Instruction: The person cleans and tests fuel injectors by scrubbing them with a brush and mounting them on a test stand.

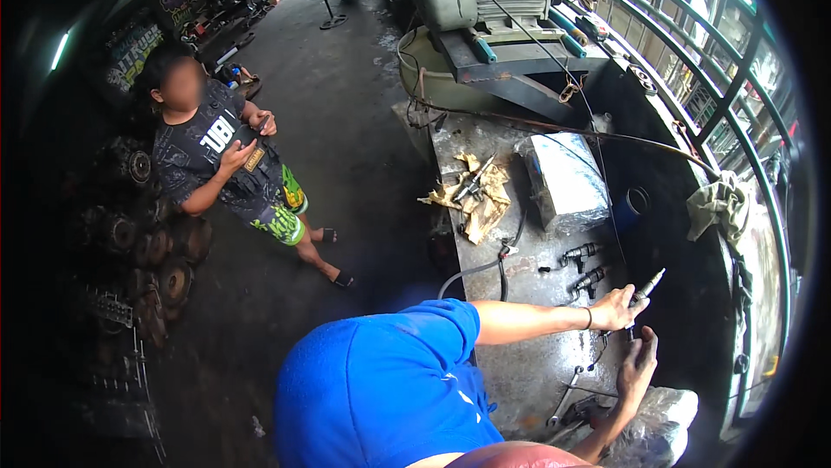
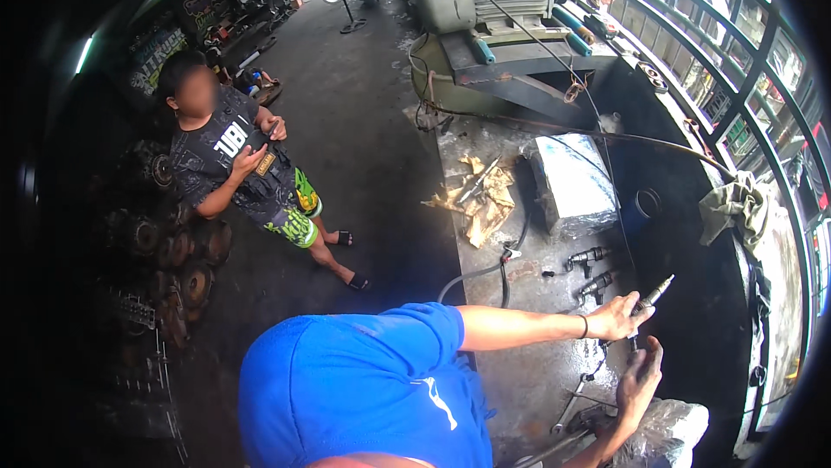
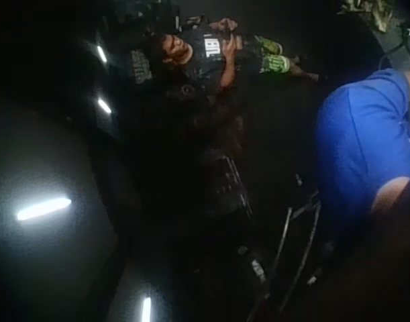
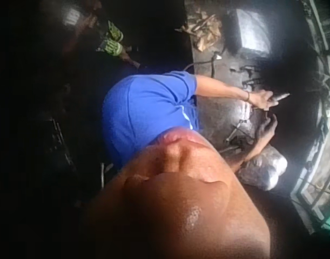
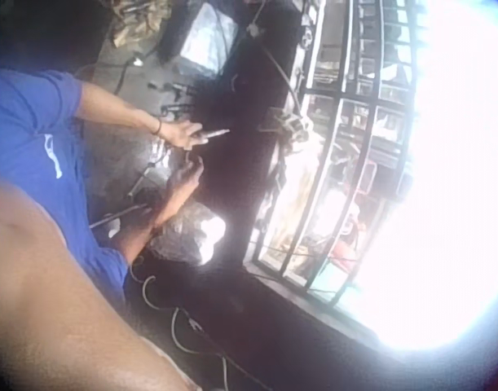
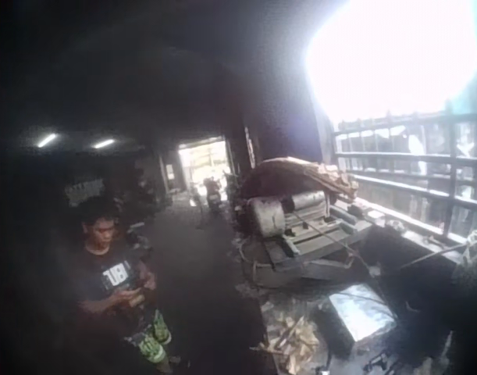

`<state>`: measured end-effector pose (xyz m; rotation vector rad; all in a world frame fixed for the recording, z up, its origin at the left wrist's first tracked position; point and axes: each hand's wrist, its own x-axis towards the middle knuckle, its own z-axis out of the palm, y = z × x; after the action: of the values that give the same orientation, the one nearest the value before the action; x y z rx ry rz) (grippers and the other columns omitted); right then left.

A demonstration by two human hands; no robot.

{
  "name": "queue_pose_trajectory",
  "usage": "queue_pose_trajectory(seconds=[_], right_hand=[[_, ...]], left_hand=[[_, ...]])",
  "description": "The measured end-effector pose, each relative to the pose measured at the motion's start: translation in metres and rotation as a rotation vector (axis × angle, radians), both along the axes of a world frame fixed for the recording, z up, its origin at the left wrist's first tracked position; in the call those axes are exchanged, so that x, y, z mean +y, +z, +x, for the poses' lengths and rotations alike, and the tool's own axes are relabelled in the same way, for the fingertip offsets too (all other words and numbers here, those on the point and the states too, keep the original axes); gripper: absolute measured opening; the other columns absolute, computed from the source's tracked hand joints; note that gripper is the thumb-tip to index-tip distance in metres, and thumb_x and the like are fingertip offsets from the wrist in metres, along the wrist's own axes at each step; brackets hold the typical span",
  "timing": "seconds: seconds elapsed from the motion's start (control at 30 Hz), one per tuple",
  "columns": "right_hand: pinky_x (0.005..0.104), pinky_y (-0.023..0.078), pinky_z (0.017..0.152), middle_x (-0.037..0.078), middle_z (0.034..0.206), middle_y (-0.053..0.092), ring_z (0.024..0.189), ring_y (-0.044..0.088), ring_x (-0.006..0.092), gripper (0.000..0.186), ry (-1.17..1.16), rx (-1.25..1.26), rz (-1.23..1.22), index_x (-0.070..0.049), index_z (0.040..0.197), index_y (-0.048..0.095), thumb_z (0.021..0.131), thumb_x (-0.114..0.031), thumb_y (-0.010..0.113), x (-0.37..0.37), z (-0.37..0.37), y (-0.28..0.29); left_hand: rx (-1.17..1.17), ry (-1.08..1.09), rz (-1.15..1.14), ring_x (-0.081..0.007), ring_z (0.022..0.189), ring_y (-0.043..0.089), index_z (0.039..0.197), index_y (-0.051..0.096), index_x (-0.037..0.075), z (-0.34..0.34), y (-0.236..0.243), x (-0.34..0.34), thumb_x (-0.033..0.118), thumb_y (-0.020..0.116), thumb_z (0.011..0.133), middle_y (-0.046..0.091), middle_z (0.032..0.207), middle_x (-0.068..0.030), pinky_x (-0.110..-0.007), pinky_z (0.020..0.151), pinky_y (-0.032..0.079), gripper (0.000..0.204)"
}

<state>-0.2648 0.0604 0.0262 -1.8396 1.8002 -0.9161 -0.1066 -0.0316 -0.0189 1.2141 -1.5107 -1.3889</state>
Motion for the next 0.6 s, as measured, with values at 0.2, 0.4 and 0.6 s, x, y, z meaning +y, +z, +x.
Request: queue_pose_trajectory(seconds=[0.2,0.4,0.6], right_hand=[[0.0389,0.049,0.091,0.023,0.113,0.067,0.1,0.066,0.0326,0.036,-0.031,0.079,0.182,0.004,0.131,0.055,0.102,-0.016,0.055,0.017,0.0,0.032],[0.037,0.05,0.09,0.021,0.11,0.068,0.102,0.067,0.0298,0.032,0.012,-0.043,0.059,0.002,0.129,0.055,0.1,-0.011,0.055,0.006,0.031,0.029],[0.0408,0.053,0.087,0.02,0.105,0.068,0.096,0.069,0.0305,0.034,-0.058,-0.048,0.043,-0.002,0.126,0.057,0.092,-0.007,0.062,0.007,0.015,0.026]], left_hand=[[0.02,-0.102,0.022,-0.0421,0.084,0.069,0.12,0.051,-0.008,-0.004,0.021,0.003,0.048,0.053,0.099,0.066,0.086,-0.0292,-0.049,0.077,0.053,0.06],[-0.136,0.075,0.049,-0.0377,0.094,0.069,0.107,0.055,0.0,0.012,0.003,-0.002,0.061,0.054,0.095,0.068,0.096,-0.0257,-0.046,0.076,0.052,0.062],[-0.198,0.007,0.063,-0.04,0.116,0.061,0.127,0.054,-0.007,0.009,0.025,-0.004,0.07,0.047,0.093,0.064,0.116,-0.0308,-0.045,0.095,0.047,0.085]])
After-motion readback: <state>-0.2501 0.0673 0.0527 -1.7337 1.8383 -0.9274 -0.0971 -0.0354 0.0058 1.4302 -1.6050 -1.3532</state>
